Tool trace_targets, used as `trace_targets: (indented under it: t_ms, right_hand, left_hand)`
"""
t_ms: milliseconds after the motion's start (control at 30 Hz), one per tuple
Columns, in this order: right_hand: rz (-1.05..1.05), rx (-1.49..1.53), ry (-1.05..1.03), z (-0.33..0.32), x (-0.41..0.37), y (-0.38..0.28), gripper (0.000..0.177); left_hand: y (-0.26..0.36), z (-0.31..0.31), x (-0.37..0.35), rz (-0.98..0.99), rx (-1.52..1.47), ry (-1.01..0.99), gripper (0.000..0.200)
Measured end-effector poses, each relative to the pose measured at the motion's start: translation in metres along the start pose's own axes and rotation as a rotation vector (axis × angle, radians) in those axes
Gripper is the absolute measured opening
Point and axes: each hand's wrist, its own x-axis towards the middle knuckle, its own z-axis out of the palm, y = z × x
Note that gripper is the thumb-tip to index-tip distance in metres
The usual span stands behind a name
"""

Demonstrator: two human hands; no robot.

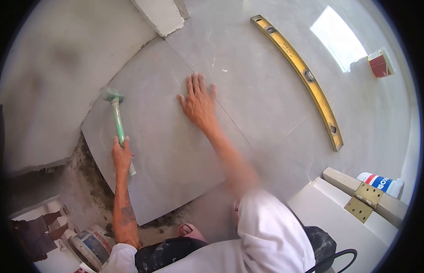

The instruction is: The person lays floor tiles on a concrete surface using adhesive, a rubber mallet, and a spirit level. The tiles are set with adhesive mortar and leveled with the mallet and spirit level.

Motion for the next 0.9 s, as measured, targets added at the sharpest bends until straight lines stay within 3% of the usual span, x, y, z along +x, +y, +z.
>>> trace_targets:
  t_ms: [100,200,333,533,633,733,833,900]
  right_hand:
    - [-0.144,0.030,-0.165,0.013,0.080,0.001,0.065]
    - [-0.246,0.001,-0.145,0.038,0.135,0.017,0.061]
    - [-0.343,-0.040,-0.258,0.021,0.131,0.064,0.055]
    - [-0.424,-0.107,-0.431,-0.023,0.064,0.121,0.051]
    - [-0.486,-0.160,-0.566,-0.059,0.020,0.135,0.064]
    - [-0.506,-0.159,-0.749,-0.108,-0.025,0.147,0.088]
    - [-0.430,-0.189,-0.806,-0.136,-0.058,0.150,0.110]
    - [-0.440,-0.173,-0.794,-0.140,-0.060,0.154,0.111]
  left_hand:
    - [0.006,-0.004,-0.010,-0.083,-0.130,-0.037,0.056]
    - [-0.017,0.002,-0.003,-0.062,-0.118,0.021,0.059]
    - [-0.026,0.007,-0.004,-0.110,-0.227,-0.016,0.061]
    - [-0.020,0.000,-0.005,-0.138,-0.321,-0.072,0.057]
    - [-0.017,-0.001,-0.011,-0.155,-0.330,-0.145,0.057]
    - [-0.028,-0.001,-0.020,-0.165,-0.333,-0.183,0.059]
    - [-0.037,0.002,-0.044,-0.165,-0.366,-0.183,0.057]
    - [-0.043,0.005,-0.063,-0.163,-0.358,-0.179,0.055]
